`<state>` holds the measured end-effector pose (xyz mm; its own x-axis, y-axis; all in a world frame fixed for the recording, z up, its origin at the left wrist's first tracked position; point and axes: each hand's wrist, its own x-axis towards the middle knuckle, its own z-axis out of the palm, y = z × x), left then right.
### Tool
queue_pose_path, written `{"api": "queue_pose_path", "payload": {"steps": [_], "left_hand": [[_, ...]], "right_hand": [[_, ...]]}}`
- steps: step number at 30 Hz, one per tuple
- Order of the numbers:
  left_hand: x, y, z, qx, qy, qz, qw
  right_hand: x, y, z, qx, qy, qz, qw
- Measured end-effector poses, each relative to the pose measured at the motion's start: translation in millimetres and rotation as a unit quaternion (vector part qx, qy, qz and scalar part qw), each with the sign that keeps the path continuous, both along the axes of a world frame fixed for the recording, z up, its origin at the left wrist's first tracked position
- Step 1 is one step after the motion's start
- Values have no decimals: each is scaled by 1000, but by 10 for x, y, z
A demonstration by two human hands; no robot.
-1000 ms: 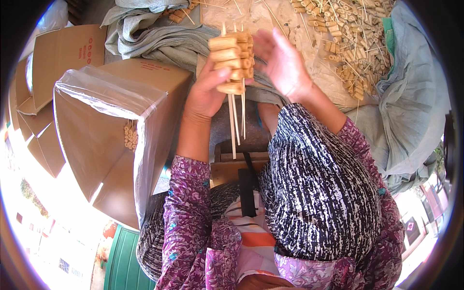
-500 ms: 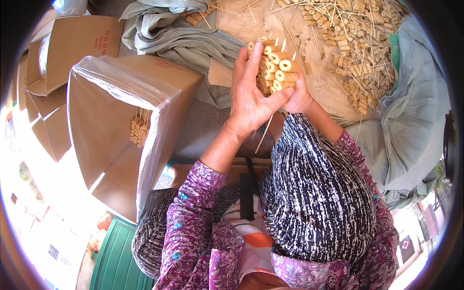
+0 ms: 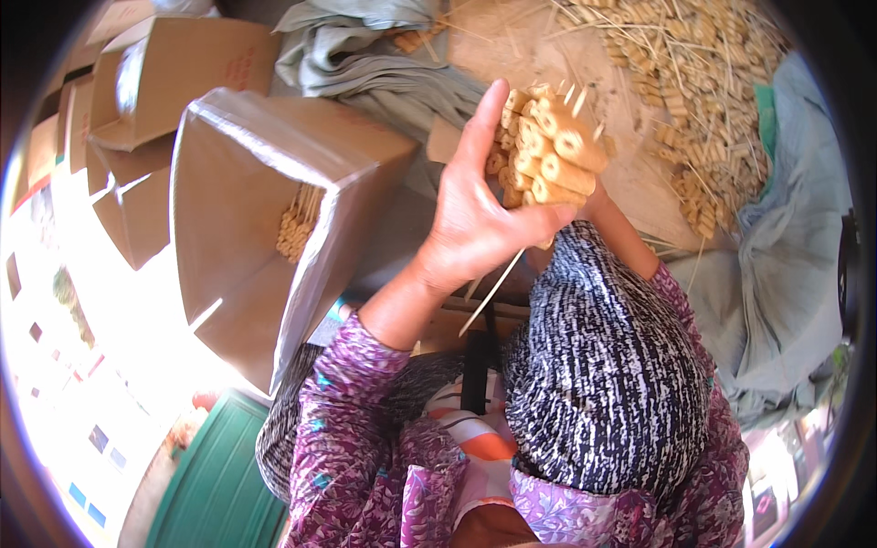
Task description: The person threads small cylindrical wooden beads onto thin wooden sticks by hand and arranges the completed skewers in rows inside a cardboard box.
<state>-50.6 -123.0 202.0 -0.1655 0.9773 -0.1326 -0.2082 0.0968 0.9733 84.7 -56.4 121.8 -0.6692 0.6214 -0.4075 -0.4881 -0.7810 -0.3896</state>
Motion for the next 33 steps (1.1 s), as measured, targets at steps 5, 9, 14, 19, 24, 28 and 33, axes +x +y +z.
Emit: {"api": "queue_pose_path", "payload": {"steps": [5,9,14,19,24,28,33], "left_hand": [[-948,-191,819,-31,-235,30,971],[-1808,-656,1228,44,-211,75,974],[-2625,-1428,1071,-133,-15,49,990],[-2222,-1288,573,-250,219,-73,940],[-2200,-1304,-167,-123,734,-69,664],[-2223,-1353,-538,-27,831,-61,552],[-2321,-1363,-762,-1,851,-30,524]], "right_hand": [[-62,68,-122,133,-145,100,975],[-309,56,256,333,-248,123,901],[-638,131,800,647,-258,67,714],[-967,81,1224,871,-142,-32,469],[-1076,-138,1280,932,-137,15,336],[-1097,-224,1198,924,-137,-8,357],[-1106,-282,1105,927,-136,-14,350]]}}
